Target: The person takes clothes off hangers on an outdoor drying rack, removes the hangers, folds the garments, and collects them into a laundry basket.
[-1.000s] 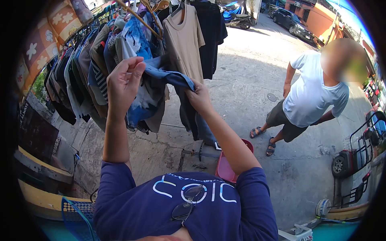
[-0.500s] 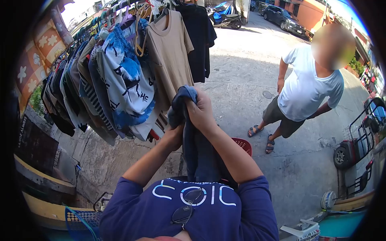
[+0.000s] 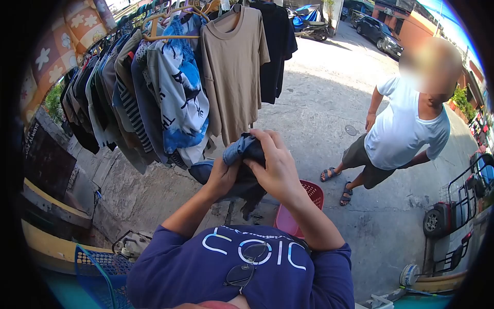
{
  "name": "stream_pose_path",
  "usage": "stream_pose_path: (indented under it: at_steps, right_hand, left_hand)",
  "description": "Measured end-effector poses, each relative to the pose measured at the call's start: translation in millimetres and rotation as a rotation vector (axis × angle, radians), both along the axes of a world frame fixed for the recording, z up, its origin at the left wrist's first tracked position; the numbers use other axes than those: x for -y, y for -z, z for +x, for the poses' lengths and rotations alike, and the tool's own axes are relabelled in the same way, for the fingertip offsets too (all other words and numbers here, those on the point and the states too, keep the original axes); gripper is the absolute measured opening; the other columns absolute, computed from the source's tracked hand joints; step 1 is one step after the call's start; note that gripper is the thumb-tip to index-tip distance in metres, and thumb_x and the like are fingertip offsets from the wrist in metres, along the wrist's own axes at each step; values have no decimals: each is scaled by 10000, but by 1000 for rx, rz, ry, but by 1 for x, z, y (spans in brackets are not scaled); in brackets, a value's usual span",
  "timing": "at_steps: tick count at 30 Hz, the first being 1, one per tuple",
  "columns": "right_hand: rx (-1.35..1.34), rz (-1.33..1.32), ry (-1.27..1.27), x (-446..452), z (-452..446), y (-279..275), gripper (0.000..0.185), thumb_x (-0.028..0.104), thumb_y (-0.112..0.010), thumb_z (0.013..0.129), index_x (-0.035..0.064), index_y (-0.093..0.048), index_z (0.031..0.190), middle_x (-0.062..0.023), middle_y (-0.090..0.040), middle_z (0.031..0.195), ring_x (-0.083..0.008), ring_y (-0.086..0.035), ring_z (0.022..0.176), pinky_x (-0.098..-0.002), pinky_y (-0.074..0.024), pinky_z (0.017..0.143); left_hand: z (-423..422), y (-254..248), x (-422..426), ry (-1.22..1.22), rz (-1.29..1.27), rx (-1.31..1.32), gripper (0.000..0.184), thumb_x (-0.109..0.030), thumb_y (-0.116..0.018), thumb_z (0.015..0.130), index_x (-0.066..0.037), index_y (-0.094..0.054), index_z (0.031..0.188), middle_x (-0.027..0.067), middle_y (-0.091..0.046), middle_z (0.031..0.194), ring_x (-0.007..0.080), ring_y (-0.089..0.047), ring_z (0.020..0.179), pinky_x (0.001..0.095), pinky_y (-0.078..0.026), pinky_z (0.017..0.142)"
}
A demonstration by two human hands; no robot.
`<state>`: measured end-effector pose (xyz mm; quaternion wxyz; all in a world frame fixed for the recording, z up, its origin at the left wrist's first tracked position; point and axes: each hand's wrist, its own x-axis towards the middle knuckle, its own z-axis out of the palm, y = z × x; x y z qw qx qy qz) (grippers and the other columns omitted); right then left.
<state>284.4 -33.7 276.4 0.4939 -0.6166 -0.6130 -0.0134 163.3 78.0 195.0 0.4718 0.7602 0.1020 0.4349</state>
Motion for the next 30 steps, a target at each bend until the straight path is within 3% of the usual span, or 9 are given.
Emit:
stream_pose_path:
  at_steps: [4, 10, 12, 15, 18, 22, 26, 28, 30]
  right_hand:
    - [-147, 30, -12, -5, 9, 14, 99, -6, -663, 779, -12, -606, 861, -141, -595, 782, -339, -608, 720, -349, -467, 628]
    - [-28, -196, 18, -10, 4, 17, 97, 72, -633, 851, -10, -603, 894, -148, -608, 806, -347, -596, 734, -338, -468, 668]
    - [-13, -102, -199, -16, 5, 22, 132, 102, -649, 861, -4, -610, 930, -143, -612, 800, -330, -610, 753, -331, -475, 711]
    - [-208, -84, -333, -13, -11, 18, 183, 136, -668, 869, 3, -615, 983, -138, -631, 825, -277, -632, 793, -321, -479, 764]
    - [-400, -199, -447, -8, -17, 27, 201, 148, -666, 882, 2, -613, 1010, -131, -647, 842, -201, -624, 796, -313, -478, 766]
    - [-360, -377, -384, 12, -11, 33, 156, 136, -605, 930, 5, -611, 1015, -101, -627, 766, -117, -523, 707, -297, -467, 700]
    - [-438, -360, -251, 38, -10, 33, 136, 109, -559, 960, 5, -598, 1038, 10, -567, 796, -61, -467, 766, -243, -426, 697]
    - [-506, -315, -229, 50, -9, 37, 134, 98, -550, 963, 12, -591, 1057, 23, -557, 805, -51, -457, 781, -230, -419, 702]
    - [-569, -249, -250, 59, -10, 45, 144, 95, -555, 954, 29, -587, 1078, -16, -570, 785, -61, -462, 759, -238, -427, 703]
  left_hand:
    - [-21, -16, 5, -20, -24, -47, 115, -69, -530, 959, 5, -608, 1000, 86, -573, 849, 159, -554, 744, 281, -449, 709]
    - [-46, -28, 7, -143, -2, 46, 140, -105, -552, 970, -5, -647, 988, 30, -622, 819, 80, -559, 707, 233, -453, 636]
    - [-46, -23, 3, -63, -88, 121, 140, -68, -564, 957, -16, -655, 1049, 27, -661, 850, 54, -556, 696, 240, -468, 629]
    - [-45, -24, 3, -100, 74, 33, 164, -21, -590, 925, -19, -613, 1088, 32, -635, 791, 47, -545, 695, 249, -463, 612]
    - [-49, -39, 12, 25, -35, -93, 188, 46, -618, 874, -1, -582, 1052, 65, -647, 917, 85, -605, 785, 229, -488, 718]
    - [-51, -92, 0, 13, 355, -59, 284, 61, -647, 788, -14, -570, 1051, 90, -598, 1010, 106, -592, 741, 218, -479, 606]
    - [-44, -173, -50, -530, 926, 291, 180, -53, -672, 817, -14, -646, 990, 163, -567, 1142, 255, -554, 1100, 355, -452, 935]
    - [-35, -208, -87, -813, 1038, 371, 278, -81, -682, 817, -26, -633, 1085, 184, -559, 1181, 297, -538, 1133, 389, -454, 948]
    - [-21, -224, -121, -1030, 1058, 203, 423, -122, -681, 828, -35, -560, 1224, 207, -547, 1225, 346, -576, 1077, 401, -470, 931]
